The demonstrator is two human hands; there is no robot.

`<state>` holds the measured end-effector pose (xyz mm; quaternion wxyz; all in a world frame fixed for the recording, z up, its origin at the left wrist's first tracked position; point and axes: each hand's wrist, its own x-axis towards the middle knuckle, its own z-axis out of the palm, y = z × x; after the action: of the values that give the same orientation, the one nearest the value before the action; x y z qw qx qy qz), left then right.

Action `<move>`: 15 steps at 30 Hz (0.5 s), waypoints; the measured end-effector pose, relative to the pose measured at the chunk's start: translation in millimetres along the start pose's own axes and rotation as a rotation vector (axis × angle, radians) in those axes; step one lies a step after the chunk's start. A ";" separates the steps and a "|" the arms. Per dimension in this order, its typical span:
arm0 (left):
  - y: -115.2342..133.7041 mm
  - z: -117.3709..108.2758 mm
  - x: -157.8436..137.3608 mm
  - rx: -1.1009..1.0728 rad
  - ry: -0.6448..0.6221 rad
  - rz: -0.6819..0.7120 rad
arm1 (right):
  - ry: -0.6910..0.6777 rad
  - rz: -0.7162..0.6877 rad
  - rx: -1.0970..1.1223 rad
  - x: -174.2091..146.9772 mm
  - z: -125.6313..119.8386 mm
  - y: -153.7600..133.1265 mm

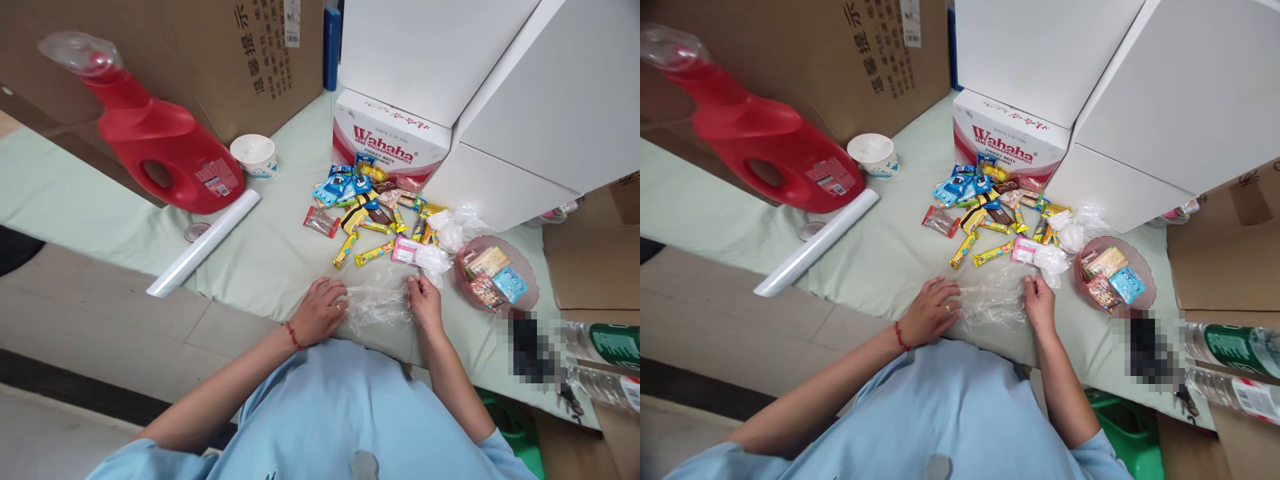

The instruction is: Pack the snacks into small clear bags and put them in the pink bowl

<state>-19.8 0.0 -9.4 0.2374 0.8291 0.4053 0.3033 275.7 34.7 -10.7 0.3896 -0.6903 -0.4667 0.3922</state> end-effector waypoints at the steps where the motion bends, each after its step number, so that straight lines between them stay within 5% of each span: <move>1: -2.7 0.2 1.9 -0.030 0.030 -0.068 | 0.000 0.006 0.006 -0.7 -0.5 1.4; 6: -16.1 -8.7 20.8 -0.140 0.368 -0.484 | 0.006 0.016 -0.008 -5.3 -0.5 6.9; 8: -17.2 -13.5 23.6 -0.149 0.354 -0.365 | -0.004 0.030 -0.003 -6.5 0.0 9.3; 12: -10.8 -11.1 13.1 -0.156 -0.069 0.171 | -0.016 0.024 0.002 -5.9 -0.1 14.1; 15: -6.7 0.2 3.6 -0.068 -0.245 0.240 | -0.008 -0.005 -0.041 -4.5 -0.9 18.0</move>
<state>-21.4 6.7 -12.7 0.2753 0.8937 0.2611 0.2394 281.4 25.5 -25.9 0.3742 -0.6955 -0.4780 0.3843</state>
